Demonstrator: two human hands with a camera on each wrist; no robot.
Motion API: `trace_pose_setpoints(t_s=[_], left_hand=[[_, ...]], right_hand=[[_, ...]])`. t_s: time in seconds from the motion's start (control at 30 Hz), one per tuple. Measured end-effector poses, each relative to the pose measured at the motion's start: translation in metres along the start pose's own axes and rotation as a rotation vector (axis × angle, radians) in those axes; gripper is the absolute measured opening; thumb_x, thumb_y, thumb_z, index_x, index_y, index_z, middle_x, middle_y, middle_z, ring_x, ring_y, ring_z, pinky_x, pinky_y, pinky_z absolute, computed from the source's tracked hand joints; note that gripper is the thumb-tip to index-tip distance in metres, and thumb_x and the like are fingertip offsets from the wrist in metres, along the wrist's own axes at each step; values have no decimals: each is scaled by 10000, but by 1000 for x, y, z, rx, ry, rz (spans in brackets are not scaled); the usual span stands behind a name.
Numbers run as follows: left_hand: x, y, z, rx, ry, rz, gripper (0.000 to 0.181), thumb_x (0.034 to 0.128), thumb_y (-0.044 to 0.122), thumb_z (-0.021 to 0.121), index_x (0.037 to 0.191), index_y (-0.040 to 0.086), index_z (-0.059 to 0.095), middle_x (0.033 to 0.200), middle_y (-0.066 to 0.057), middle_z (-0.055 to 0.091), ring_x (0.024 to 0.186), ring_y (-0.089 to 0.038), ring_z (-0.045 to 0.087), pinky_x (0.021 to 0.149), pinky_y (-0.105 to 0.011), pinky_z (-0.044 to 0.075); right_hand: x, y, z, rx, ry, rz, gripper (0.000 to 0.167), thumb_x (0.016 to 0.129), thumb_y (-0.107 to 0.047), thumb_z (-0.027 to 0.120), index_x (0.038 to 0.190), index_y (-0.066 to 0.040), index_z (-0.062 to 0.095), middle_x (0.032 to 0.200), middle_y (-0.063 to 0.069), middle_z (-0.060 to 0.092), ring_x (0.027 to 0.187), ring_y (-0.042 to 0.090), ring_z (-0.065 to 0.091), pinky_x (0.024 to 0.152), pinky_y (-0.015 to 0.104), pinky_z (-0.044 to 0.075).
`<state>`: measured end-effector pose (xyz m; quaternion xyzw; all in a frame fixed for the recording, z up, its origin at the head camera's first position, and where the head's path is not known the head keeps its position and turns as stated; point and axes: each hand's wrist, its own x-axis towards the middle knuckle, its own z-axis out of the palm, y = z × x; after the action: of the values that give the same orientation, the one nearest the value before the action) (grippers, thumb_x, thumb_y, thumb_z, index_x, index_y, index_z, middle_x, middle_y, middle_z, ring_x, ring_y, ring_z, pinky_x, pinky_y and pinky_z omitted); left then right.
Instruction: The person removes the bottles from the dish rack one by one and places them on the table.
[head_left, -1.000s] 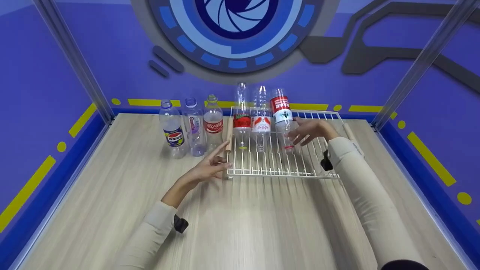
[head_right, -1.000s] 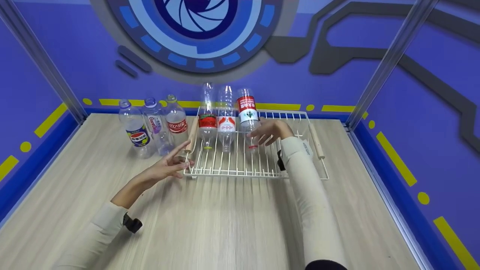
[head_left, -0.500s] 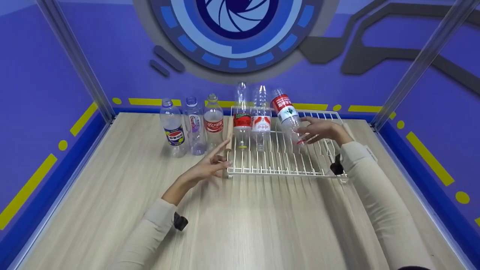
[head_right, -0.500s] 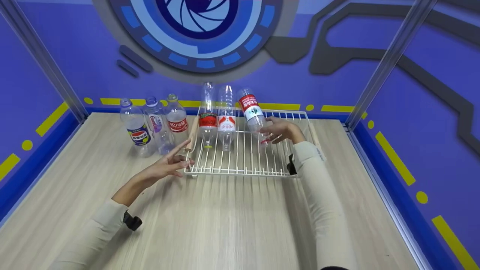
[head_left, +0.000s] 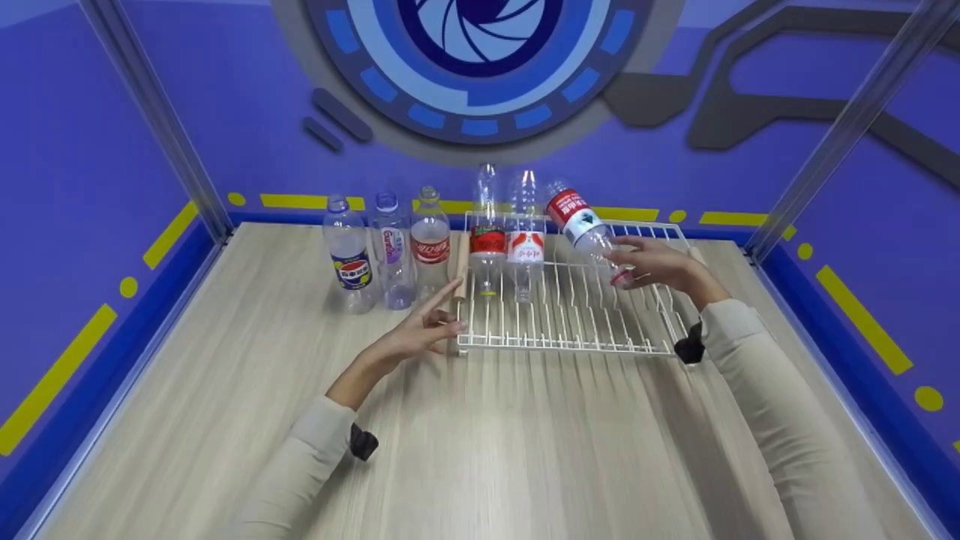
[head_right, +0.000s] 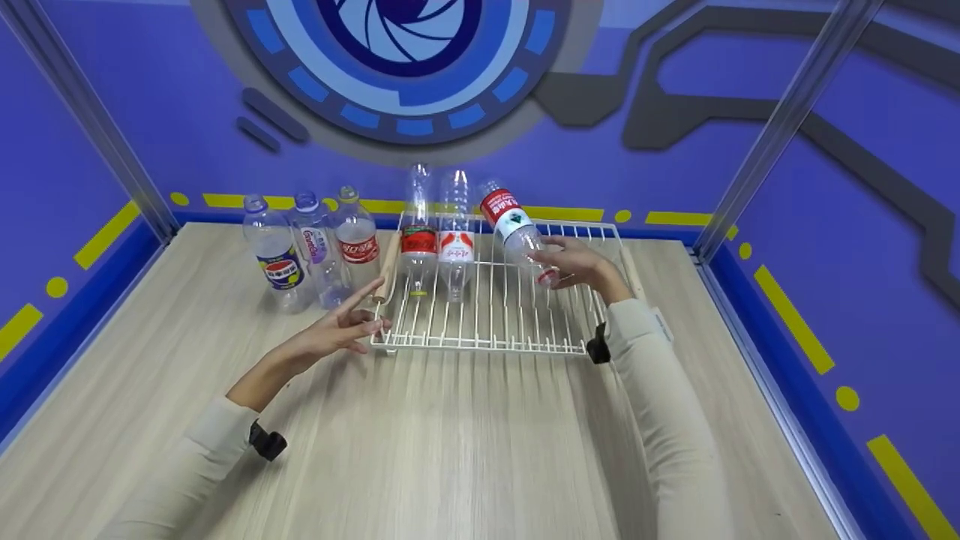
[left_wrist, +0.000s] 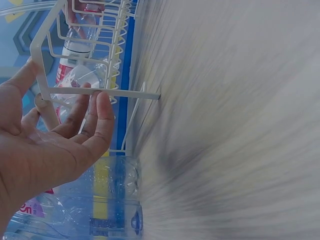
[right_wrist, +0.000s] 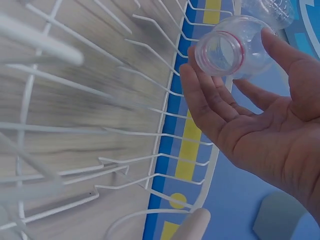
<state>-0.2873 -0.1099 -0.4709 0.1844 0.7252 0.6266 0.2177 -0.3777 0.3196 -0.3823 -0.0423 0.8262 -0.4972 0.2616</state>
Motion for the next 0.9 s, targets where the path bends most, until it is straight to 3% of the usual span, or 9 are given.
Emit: trace_pose_setpoints(t_s=[0.2, 0.33, 0.5, 0.57, 0.77, 0.9], left_hand=[[-3, 0, 0, 5, 3, 0, 805, 1030, 240, 622, 1647, 362, 119, 1640, -181, 250, 1300, -290, 497, 1022, -558, 520], [-2, 0, -1, 3, 7, -9, 805, 1031, 232, 619, 1647, 362, 117, 1573, -245, 333, 1284, -299, 512, 1023, -568, 516], [-2, 1, -2, 6, 18, -14, 800, 1033, 199, 610, 1648, 351, 121, 1521, -284, 385, 1276, -324, 533, 1009, -560, 528], [-1, 1, -2, 1, 16, -8, 793, 1037, 178, 597, 1649, 347, 122, 1551, -281, 350, 1276, -323, 535, 1009, -562, 528], [1, 0, 1, -15, -2, 0, 791, 1048, 133, 562, 1648, 363, 101, 1535, -312, 357, 1313, -386, 511, 1015, -577, 520], [1, 0, 1, -15, 8, -20, 794, 1046, 136, 568, 1640, 401, 114, 1520, -288, 391, 1321, -390, 503, 1007, -549, 526]], right_hand=[[1, 5, 1, 74, 39, -28, 735, 1076, -361, 510, 1632, -38, 153, 1075, -20, 656, 907, 124, 726, 815, 252, 591], [1, 6, 3, 127, 87, -30, 736, 1073, -381, 507, 1624, -24, 175, 1135, 5, 640, 935, 114, 711, 843, 244, 581], [0, 6, 8, 226, 169, -41, 774, 1049, -416, 544, 1622, -32, 193, 1269, 41, 503, 1025, 140, 713, 971, 291, 570], [-2, 7, 9, 268, 192, -51, 778, 1049, -404, 547, 1627, -36, 180, 1240, 30, 485, 1023, 127, 721, 1000, 299, 561], [-10, 11, 9, 433, 259, -81, 760, 1036, -292, 601, 1626, -39, 195, 1063, -41, 605, 893, 90, 742, 896, 273, 601], [-16, 11, 9, 505, 284, -107, 762, 1013, -278, 642, 1618, -56, 237, 1104, -49, 617, 877, 106, 748, 919, 302, 600]])
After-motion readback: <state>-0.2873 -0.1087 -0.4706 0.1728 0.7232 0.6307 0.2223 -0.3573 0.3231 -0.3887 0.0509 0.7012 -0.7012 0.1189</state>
